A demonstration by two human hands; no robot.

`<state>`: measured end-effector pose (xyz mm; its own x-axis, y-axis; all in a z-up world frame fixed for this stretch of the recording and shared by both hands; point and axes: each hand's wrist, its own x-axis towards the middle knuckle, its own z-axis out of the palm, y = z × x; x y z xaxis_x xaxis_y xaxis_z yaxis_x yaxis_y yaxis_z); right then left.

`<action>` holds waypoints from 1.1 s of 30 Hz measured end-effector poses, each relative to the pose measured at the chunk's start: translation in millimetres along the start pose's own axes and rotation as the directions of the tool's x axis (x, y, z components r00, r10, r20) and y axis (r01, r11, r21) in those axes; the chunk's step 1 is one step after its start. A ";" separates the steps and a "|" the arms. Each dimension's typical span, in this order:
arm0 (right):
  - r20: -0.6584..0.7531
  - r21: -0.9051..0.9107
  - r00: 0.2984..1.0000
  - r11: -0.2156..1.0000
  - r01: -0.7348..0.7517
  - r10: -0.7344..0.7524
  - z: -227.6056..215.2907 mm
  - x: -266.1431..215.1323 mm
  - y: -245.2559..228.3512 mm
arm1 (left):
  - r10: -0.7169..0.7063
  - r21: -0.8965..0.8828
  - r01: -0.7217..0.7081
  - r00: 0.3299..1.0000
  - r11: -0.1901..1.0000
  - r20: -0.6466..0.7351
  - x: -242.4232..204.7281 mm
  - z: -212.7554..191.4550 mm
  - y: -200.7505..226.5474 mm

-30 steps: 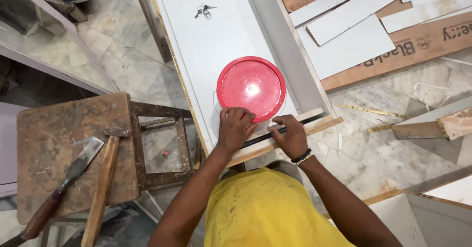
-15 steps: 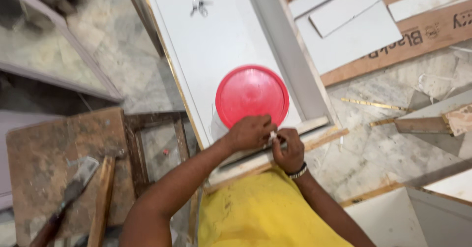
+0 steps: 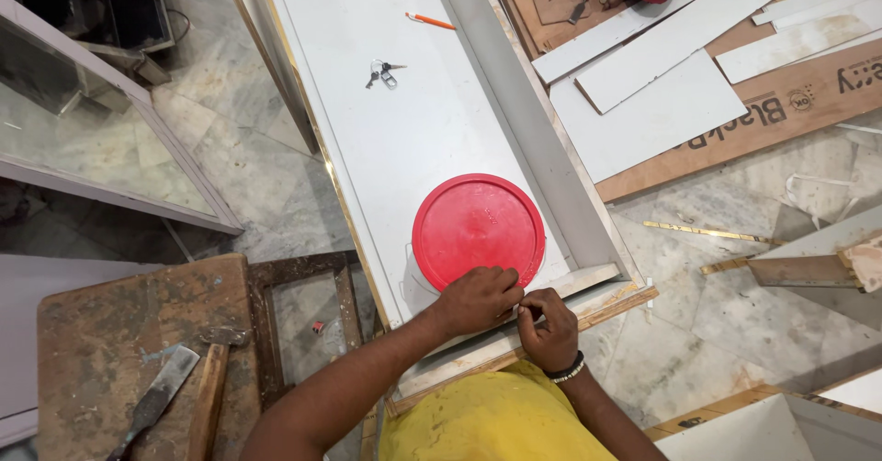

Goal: The person sits on the floor and uses a hammer and chisel to work on wooden pieces. They then stand and fit a wooden strip into a white cabinet frame, tapping it into place with the hammer. The person also handles a red-lidded bucket and a plastic bag on the cabinet surface.

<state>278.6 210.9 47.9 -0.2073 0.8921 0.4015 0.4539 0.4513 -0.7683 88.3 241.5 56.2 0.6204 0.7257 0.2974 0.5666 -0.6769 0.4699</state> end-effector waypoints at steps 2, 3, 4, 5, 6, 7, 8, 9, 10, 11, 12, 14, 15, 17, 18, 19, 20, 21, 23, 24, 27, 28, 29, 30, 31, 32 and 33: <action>0.005 -0.016 1.000 1.000 0.011 -0.011 0.5 0.7 -0.6 | -0.014 -0.024 0.014 1.000 1.000 -0.017 -1.1 0.0 0.5; 0.009 -0.024 1.000 1.000 0.015 -0.015 0.6 0.4 -0.7 | -0.029 -0.060 0.027 0.999 0.998 -0.042 -1.7 -0.7 0.6; 0.021 -0.029 1.000 1.000 0.013 -0.012 0.9 0.0 -0.5 | -0.045 -0.096 0.038 0.997 0.995 -0.066 -2.2 -1.7 1.1; 0.033 -0.034 0.999 0.999 0.011 -0.010 0.9 0.1 -0.1 | -0.050 -0.107 0.041 0.996 0.993 -0.078 -2.2 -2.9 2.0; 0.045 -0.039 0.999 0.999 0.009 -0.008 0.9 -0.6 0.0 | -0.055 -0.117 0.045 0.994 0.992 -0.089 -2.4 -4.2 2.8; 0.046 -0.032 0.999 0.999 0.004 -0.002 0.5 -1.1 0.6 | -0.061 -0.128 0.048 0.993 0.991 -0.103 -1.9 -4.9 3.8; 0.047 -0.025 0.999 1.000 -0.002 0.003 1.0 -1.4 1.2 | -0.061 -0.128 0.047 0.993 0.991 -0.105 -1.1 -5.2 4.6; 0.050 -0.016 0.999 1.000 -0.008 0.009 1.5 -2.3 1.3 | -0.063 -0.128 0.049 0.992 0.991 -0.107 -1.2 -5.4 5.7; 0.055 -0.012 0.998 1.000 -0.025 0.025 1.2 -3.8 0.9 | -0.065 -0.128 0.051 0.992 0.990 -0.108 -2.0 -5.8 6.5; 0.056 -0.009 0.998 0.999 -0.037 0.038 1.3 -3.3 1.8 | -0.058 -0.130 0.044 0.993 0.991 -0.102 -2.1 -6.4 5.3; 0.057 -0.006 0.997 0.999 -0.049 0.050 2.2 -2.9 2.2 | -0.051 -0.131 0.038 0.994 0.991 -0.096 -3.1 -6.5 4.7; 0.063 -0.012 0.997 0.999 -0.036 0.036 1.9 -2.7 2.8 | -0.028 -0.118 0.016 0.994 0.993 -0.101 -3.3 -4.7 3.7; 0.069 -0.014 0.997 0.999 -0.029 0.030 1.5 -2.8 2.9 | -0.016 -0.100 0.005 0.994 0.995 -0.111 -4.3 -3.7 2.7; 0.074 0.002 0.996 0.999 -0.046 0.046 0.7 -3.3 2.3 | -0.013 -0.092 0.002 0.992 0.996 -0.127 -5.3 -1.5 0.5; 0.077 0.011 0.996 0.998 -0.055 0.054 0.9 -2.6 2.4 | -0.024 -0.101 0.010 0.991 0.995 -0.133 -4.7 0.0 0.0; 0.075 0.005 0.995 0.997 -0.072 0.072 2.3 -2.9 2.0 | -0.035 -0.111 0.020 0.990 0.994 -0.135 -5.4 1.2 -0.1; 0.074 -0.001 0.993 0.996 -0.090 0.089 3.0 -2.7 2.0 | -0.043 -0.116 0.026 0.988 0.993 -0.147 -5.2 2.2 -0.2; 0.071 -0.006 0.992 0.994 -0.109 0.109 3.8 -3.3 1.3 | -0.051 -0.122 0.032 0.986 0.992 -0.156 -5.1 3.0 0.4; 0.064 -0.004 0.991 0.993 -0.115 0.115 3.6 -3.8 -0.2 | -0.066 -0.124 0.046 0.984 0.991 -0.166 -3.8 2.9 2.3; 0.058 -0.004 0.991 0.993 -0.118 0.118 3.9 -3.3 -0.9 | -0.074 -0.121 0.054 0.983 0.991 -0.166 -2.9 2.2 3.7; 0.030 -0.005 0.991 0.992 -0.127 0.127 3.8 -3.1 -2.7 | -0.100 -0.140 0.077 0.982 0.987 -0.161 -0.2 -0.6 8.1; 0.028 -0.006 0.991 0.992 -0.129 0.129 3.3 -3.6 -3.1 | -0.111 -0.149 0.087 0.981 0.985 -0.161 0.7 -1.5 9.3; 0.027 -0.006 0.991 0.992 -0.130 0.130 3.4 -3.5 -3.2 | -0.111 -0.152 0.087 0.981 0.985 -0.159 1.3 -2.7 10.0; 0.025 -0.006 0.991 0.991 -0.130 0.130 3.2 -3.5 -3.0 | -0.112 -0.155 0.087 0.981 0.984 -0.157 1.9 -3.6 10.6; 0.022 0.000 0.991 0.991 -0.132 0.132 3.4 -3.9 -3.0 | -0.112 -0.158 0.087 0.982 0.984 -0.153 1.8 -4.4 11.3; 0.019 0.007 0.991 0.991 -0.133 0.133 3.3 -4.1 -2.6 | -0.116 -0.158 0.091 0.982 0.983 -0.152 1.6 -4.9 12.1; 0.017 0.014 0.991 0.991 -0.134 0.134 2.8 -4.4 -2.4 | -0.120 -0.159 0.096 0.981 0.983 -0.151 1.7 -5.2 12.9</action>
<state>276.0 205.9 46.5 -0.1593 0.9447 0.2867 0.4652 0.3280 -0.8222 93.8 234.7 67.1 0.4584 0.8120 0.3612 0.5299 -0.5760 0.6225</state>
